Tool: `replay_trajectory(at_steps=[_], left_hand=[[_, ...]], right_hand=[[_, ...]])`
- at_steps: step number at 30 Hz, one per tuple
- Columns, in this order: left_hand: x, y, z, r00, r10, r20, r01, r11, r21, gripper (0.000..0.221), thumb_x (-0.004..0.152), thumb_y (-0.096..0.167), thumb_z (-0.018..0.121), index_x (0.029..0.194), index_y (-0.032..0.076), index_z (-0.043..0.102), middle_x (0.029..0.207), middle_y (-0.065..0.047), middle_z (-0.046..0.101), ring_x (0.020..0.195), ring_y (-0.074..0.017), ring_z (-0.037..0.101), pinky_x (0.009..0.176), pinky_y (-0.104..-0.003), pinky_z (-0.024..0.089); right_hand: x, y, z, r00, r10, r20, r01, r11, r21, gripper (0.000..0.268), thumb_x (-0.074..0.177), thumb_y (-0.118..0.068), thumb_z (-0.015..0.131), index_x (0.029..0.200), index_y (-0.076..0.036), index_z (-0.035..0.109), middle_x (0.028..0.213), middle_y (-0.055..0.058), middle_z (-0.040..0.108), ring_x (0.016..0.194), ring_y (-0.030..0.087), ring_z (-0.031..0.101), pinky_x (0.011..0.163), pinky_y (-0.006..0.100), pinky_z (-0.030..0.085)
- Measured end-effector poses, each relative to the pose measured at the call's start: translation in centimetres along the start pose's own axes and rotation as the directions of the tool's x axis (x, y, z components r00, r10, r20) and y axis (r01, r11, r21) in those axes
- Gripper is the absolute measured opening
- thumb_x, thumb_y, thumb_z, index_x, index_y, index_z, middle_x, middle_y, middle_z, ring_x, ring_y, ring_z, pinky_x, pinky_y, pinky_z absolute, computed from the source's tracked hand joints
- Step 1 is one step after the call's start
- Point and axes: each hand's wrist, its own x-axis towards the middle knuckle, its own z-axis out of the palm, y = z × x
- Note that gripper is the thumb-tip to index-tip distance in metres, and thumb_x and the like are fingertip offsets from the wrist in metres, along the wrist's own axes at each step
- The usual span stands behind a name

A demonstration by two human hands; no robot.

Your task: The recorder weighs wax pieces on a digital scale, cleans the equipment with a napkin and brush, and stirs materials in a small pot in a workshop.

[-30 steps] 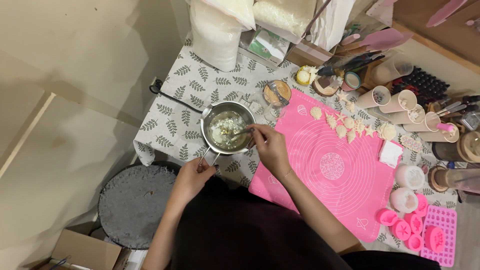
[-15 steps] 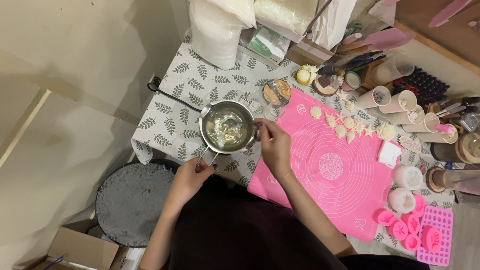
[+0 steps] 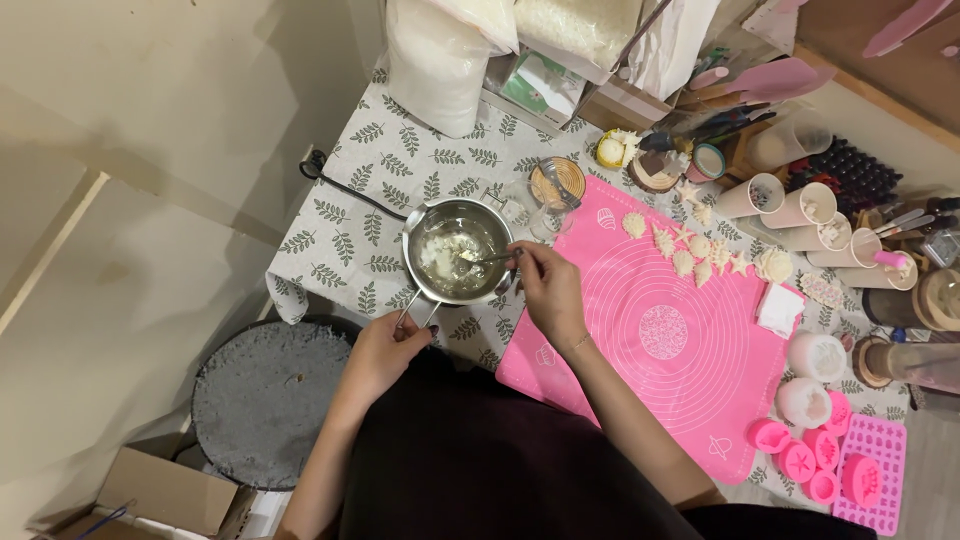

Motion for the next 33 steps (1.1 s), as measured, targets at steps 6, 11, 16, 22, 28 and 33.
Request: replay_trajectory(at_steps=[6,11,16,22,28,33], left_hand=[[-0.2,0.1,0.0,1.000,-0.020,0.000,0.020,1.000,0.015,0.029,0.085,0.022,0.075,0.074,-0.001,0.062,0.060,-0.003,0.061,0.053,-0.0092,0.052,0.050,-0.028,0.043],[0.1,-0.6,0.1,1.000,-0.007,0.003,0.007,1.000,0.023,0.029,0.085,0.022,0.076,0.073,-0.001,0.063,0.061,-0.003,0.061,0.054,-0.0089,0.052,0.050,-0.028,0.043],[-0.2,-0.1,0.2,0.999,-0.035,0.002,0.035,0.999,0.034,0.026,0.085,0.020,0.074,0.075,-0.001,0.063,0.061,-0.004,0.064,0.054,-0.0102,0.056,0.051,-0.029,0.045],[0.3,-1.5,0.2,1.000,-0.003,0.009,0.003,1.000,0.010,0.025,0.085,0.020,0.074,0.075,-0.001,0.063,0.061,-0.005,0.064,0.055,-0.0111,0.057,0.052,-0.029,0.047],[0.3,-1.2,0.1,1.000,-0.004,0.001,0.004,1.000,0.031,0.027,0.085,0.020,0.075,0.074,-0.001,0.063,0.061,-0.005,0.063,0.055,-0.0104,0.055,0.053,-0.029,0.046],[0.4,-1.5,0.2,1.000,0.002,0.007,-0.002,1.000,0.028,0.027,0.085,0.021,0.075,0.074,0.000,0.063,0.061,-0.003,0.062,0.055,-0.0096,0.055,0.052,-0.029,0.045]], right_hand=[[-0.2,-0.4,0.5,1.000,-0.015,0.002,0.015,1.000,-0.023,0.022,0.102,-0.009,0.057,0.115,0.000,0.074,0.084,0.007,0.076,0.060,0.009,0.062,0.056,0.026,0.052],[-0.6,-2.1,1.0,0.987,-0.154,0.034,0.155,0.987,-0.030,0.020,0.101,-0.006,0.057,0.114,-0.001,0.071,0.089,0.007,0.074,0.064,0.012,0.070,0.059,0.029,0.057],[-0.8,-2.9,1.9,0.822,-0.538,0.187,0.570,0.774,-0.275,0.022,0.096,0.000,0.063,0.117,-0.003,0.068,0.095,0.014,0.068,0.081,0.030,0.069,0.071,0.039,0.055],[-0.7,-3.6,2.3,0.774,-0.590,0.230,0.631,0.750,-0.197,0.023,0.096,0.003,0.063,0.118,-0.002,0.066,0.097,0.014,0.066,0.085,0.032,0.068,0.074,0.039,0.056],[-0.7,-2.7,2.5,0.796,-0.559,0.231,0.601,0.774,-0.199,0.022,0.096,0.003,0.063,0.118,-0.003,0.066,0.096,0.014,0.066,0.084,0.031,0.068,0.074,0.039,0.056],[-1.0,-2.7,2.7,0.768,-0.593,0.241,0.637,0.748,-0.189,0.023,0.096,0.002,0.064,0.118,-0.002,0.065,0.099,0.015,0.067,0.089,0.032,0.068,0.078,0.040,0.056]])
